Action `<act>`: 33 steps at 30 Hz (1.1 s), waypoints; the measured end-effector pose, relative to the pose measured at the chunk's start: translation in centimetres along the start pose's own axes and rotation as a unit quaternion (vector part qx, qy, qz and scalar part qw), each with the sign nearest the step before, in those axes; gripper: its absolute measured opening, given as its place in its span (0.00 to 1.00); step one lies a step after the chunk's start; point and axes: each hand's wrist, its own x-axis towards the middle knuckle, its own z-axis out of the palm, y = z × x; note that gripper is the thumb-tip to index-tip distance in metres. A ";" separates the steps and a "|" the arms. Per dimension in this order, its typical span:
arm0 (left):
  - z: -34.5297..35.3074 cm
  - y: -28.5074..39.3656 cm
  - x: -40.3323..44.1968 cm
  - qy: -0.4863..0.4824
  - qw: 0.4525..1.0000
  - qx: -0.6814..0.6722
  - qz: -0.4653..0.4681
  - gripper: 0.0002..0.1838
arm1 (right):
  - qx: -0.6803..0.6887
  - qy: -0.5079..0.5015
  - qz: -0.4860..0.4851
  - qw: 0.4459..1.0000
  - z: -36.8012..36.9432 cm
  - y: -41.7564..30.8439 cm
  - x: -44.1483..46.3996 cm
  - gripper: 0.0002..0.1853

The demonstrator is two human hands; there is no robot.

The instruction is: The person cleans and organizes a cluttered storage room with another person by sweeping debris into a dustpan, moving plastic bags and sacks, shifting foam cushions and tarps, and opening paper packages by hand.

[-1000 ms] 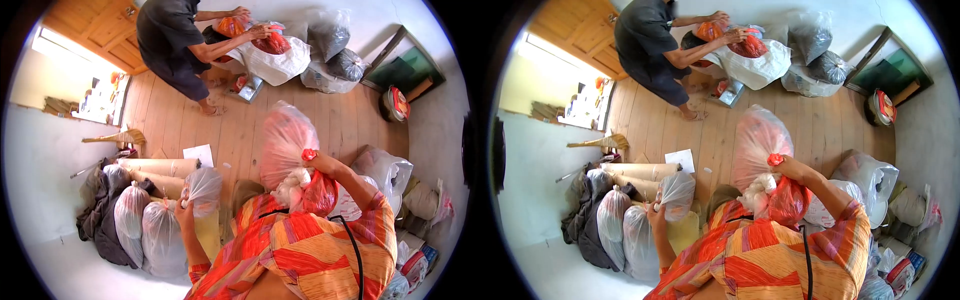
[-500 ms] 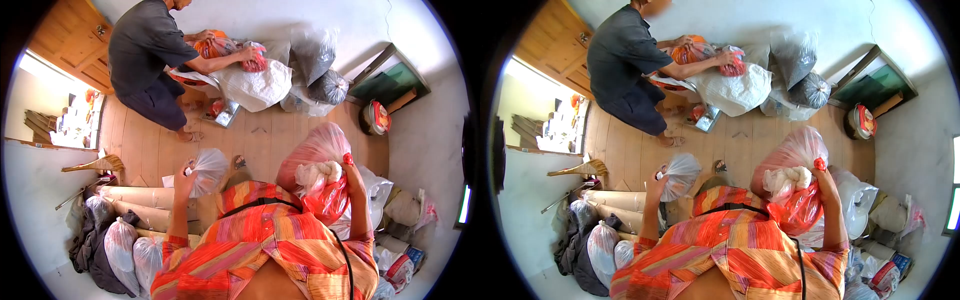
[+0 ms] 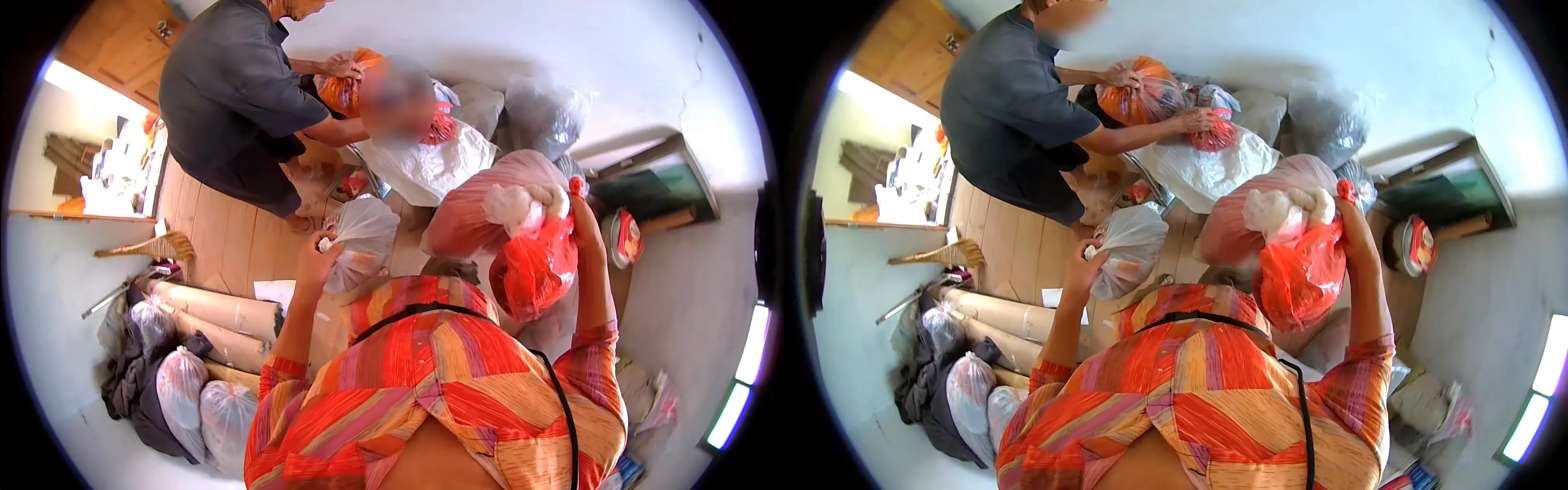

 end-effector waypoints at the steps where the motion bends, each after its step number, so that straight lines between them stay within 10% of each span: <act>1: 0.3 0.1 0.3 0.006 1.000 -0.022 0.004 0.12 | -0.001 -0.009 0.018 1.000 -0.5 -1.0 3.0 0.12; 12: 12.1 7.3 1.6 0.222 0.968 -0.028 -0.117 0.11 | -0.289 -0.122 0.090 0.945 -0.2 -13.2 32.7 0.05; 18: 17.6 10.3 7.2 0.212 0.972 -0.065 -0.081 0.13 | -0.208 -0.058 0.125 0.968 -6.3 -10.1 49.4 0.03; 33: 28.9 12.6 39.3 0.048 0.963 -0.264 0.011 0.16 | -0.302 0.056 0.056 0.950 -13.8 -11.1 49.2 0.14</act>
